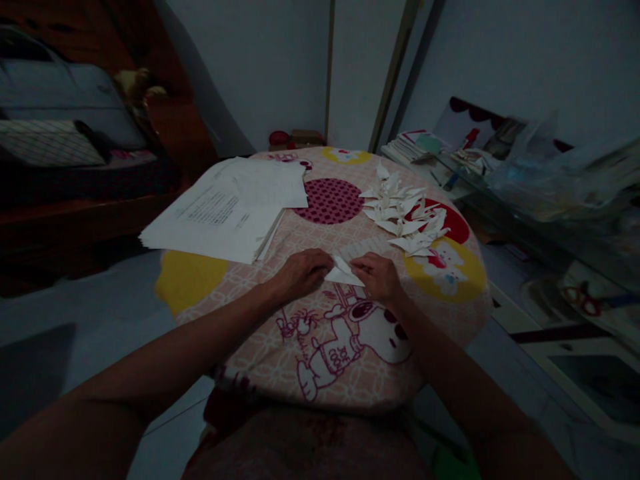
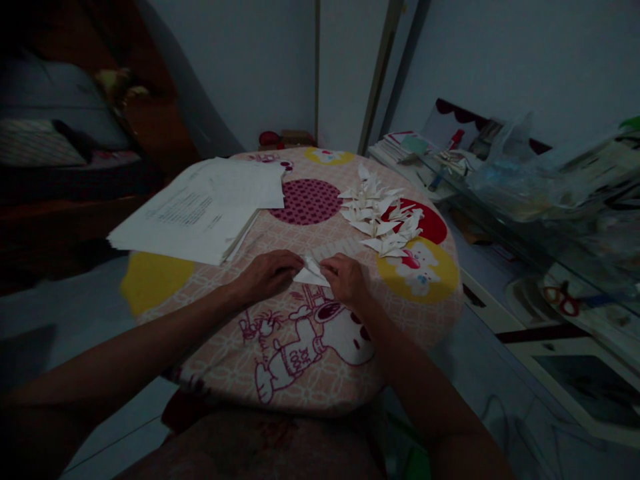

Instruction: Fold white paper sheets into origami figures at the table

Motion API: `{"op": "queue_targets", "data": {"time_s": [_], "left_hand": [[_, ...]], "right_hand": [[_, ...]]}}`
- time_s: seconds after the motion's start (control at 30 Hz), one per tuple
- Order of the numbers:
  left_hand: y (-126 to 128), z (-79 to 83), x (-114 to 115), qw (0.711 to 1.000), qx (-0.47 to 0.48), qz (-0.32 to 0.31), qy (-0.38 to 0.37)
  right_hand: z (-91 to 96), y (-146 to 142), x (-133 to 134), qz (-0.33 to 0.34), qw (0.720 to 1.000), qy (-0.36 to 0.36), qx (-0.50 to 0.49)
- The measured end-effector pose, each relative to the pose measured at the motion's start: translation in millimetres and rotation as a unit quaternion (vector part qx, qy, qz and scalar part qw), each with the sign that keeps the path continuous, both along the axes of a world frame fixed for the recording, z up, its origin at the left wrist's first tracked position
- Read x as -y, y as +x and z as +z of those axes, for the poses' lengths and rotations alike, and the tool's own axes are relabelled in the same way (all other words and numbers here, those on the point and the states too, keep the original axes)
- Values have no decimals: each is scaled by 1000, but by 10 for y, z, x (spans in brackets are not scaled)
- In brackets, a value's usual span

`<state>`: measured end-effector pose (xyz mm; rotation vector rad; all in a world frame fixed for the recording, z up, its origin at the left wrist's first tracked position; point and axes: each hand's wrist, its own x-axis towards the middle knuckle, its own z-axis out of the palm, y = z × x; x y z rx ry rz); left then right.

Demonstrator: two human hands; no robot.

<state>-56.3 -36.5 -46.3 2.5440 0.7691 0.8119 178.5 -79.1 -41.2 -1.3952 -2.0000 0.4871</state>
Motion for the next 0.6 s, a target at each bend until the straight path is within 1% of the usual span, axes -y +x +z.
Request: {"op": "queue_targets", "data": {"time_s": [0.1, 0.2, 0.33, 0.47, 0.6], "left_hand": [[-10, 28, 18, 1000, -19, -3, -4], [-22, 47, 37, 999, -32, -20, 9], [-40, 48, 43, 998, -31, -47, 27], [-63, 23, 34, 997, -49, -48, 27], [-70, 3, 30, 995, -73, -54, 49]], "right_hand": [[2, 49, -27, -3, 997, -42, -69], [20, 60, -26, -4, 994, -61, -92], [50, 49, -18, -3, 995, -63, -83], [58, 33, -19, -19, 996, -69, -58], [39, 23, -20, -20, 996, -63, -57]]}}
